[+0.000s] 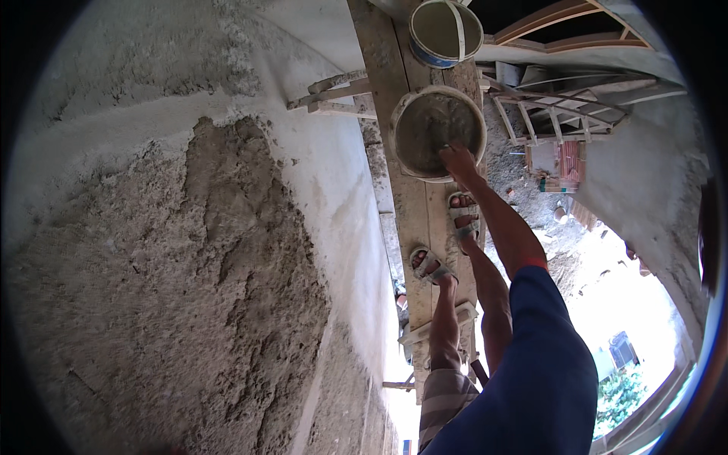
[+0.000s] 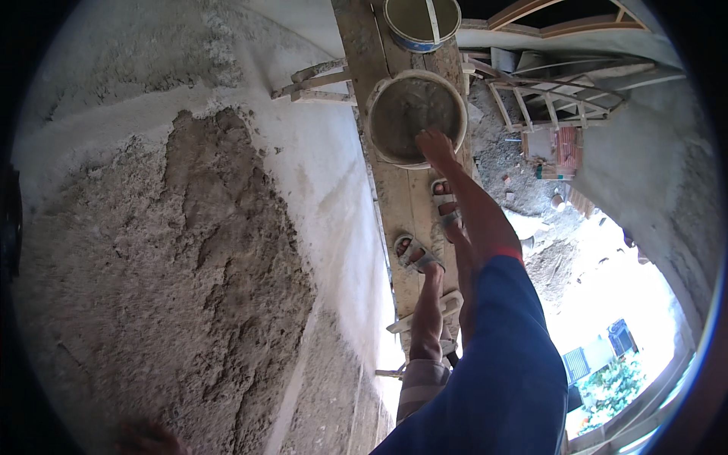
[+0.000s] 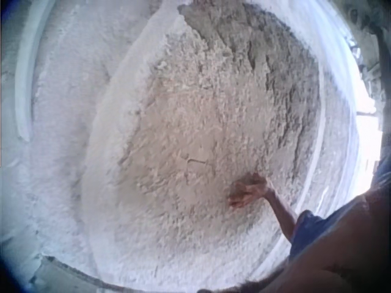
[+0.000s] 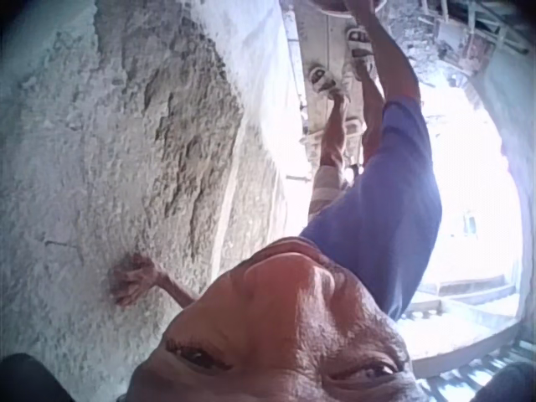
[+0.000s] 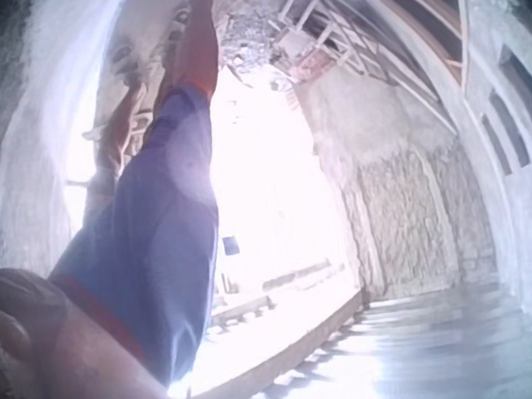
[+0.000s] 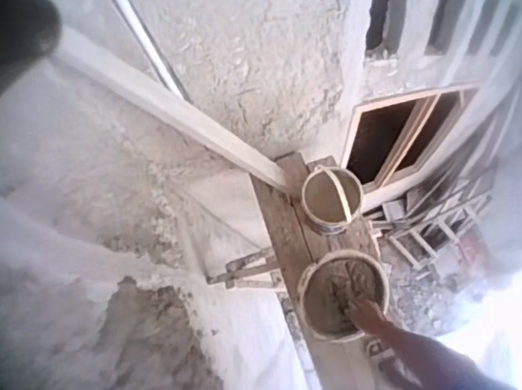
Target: The person applies wet plaster from a bucket onto a wall using a trowel while standing on a wooden scaffold.
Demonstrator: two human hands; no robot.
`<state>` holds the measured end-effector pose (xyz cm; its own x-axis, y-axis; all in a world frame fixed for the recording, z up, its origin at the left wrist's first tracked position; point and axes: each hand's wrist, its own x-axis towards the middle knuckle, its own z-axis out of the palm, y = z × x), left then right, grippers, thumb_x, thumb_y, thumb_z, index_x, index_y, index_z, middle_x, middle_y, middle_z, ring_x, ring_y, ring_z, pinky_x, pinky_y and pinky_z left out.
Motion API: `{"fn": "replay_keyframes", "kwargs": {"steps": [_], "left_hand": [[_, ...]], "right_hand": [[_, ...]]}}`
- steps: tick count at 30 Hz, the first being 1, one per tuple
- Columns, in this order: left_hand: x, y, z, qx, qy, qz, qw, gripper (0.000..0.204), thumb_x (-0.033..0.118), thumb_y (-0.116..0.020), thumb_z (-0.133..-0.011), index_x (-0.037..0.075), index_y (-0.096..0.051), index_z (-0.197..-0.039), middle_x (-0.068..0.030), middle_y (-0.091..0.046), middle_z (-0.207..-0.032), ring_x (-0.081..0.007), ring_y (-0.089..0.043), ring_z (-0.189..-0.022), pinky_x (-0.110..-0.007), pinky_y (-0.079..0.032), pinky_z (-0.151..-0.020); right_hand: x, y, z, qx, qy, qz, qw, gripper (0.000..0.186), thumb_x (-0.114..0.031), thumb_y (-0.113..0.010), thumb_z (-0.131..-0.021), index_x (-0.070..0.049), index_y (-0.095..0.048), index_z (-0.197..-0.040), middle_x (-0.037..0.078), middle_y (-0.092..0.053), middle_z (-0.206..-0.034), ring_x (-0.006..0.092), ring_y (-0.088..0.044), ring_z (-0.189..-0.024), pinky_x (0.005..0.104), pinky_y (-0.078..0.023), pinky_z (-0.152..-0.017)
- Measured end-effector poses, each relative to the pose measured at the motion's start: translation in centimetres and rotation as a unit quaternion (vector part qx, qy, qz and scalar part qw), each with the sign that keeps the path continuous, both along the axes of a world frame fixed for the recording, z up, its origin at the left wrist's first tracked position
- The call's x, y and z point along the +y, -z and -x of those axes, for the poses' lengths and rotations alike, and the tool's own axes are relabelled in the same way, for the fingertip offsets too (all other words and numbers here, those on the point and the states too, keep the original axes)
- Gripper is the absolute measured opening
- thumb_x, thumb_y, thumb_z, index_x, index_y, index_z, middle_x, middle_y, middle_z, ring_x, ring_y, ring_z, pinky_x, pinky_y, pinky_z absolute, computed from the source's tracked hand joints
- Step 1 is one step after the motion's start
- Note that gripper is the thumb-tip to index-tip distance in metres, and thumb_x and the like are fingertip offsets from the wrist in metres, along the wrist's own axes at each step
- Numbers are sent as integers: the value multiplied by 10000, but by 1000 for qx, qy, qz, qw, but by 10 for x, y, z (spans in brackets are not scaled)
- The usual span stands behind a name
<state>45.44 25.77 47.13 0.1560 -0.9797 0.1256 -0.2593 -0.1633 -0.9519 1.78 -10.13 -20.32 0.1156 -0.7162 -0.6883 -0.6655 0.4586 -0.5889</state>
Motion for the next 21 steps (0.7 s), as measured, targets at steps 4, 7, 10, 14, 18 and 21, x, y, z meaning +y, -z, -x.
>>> {"fn": "replay_keyframes", "kwargs": {"steps": [4, 7, 10, 14, 18, 21], "left_hand": [[0, -1, -2, -2, 9, 6, 1000, 687, 686, -363, -934, 139, -535, -1312, -366, -259, -1516, -615, -258, -1352, -756, -268, -990], [-2, 1, -1, 6, -8, 8, 1000, 715, 698, -370, -929, 142, -505, -1358, -363, -247, -1524, -617, -241, -1360, -765, -249, -1000], [-5, -1, -3, -19, 60, -56, 996, 579, 559, -384, -999, 166, -532, -1397, -226, -383, -1500, -485, -349, -1370, -636, -268, -1094], [-2, 4, -2, -18, 23, 8, 1000, 578, 565, -384, -994, 224, -481, -1451, -216, -326, -1547, -470, -247, -1437, -641, -178, -1145], [-2, 9, -5, 11, 16, 55, 998, 587, 585, -343, -992, 272, -436, -1480, -212, -246, -1586, -459, -179, -1465, -630, -138, -1166], [-3, 9, -3, 35, -10, 77, 996, 583, 593, -325, -991, 295, -432, -1481, -206, -210, -1599, -472, -127, -1476, -645, -119, -1164]], "right_hand": [[26, -5, 35, -103, 101, -121, 982, 241, -220, -607, -869, -56, -654, -1040, 118, -612, -690, 297, -630, -710, 426, -499, -622], [45, 2, 46, -77, 0, 138, 987, 161, -193, -609, -896, -61, -649, -980, 47, -557, -658, 164, -580, -598, 333, -455, -486], [60, -9, 38, -74, -188, 358, 912, 158, -191, -619, -905, -62, -642, -993, 24, -561, -702, 112, -551, -571, 286, -416, -429], [72, -83, 12, -134, 192, -62, 970, 228, -275, -621, -944, -54, -591, -895, -14, -470, -550, 62, -438, -412, 243, -340, -371], [90, -186, -15, -220, 261, 15, 940, 276, -240, -550, -934, -34, -586, -1114, 1, -508, -608, 76, -467, -468, 246, -372, -411], [106, -235, -39, -301, 266, 141, 905, 319, -191, -505, -933, -16, -549, -1196, 23, -542, -655, 90, -492, -520, 247, -405, -457]]}}
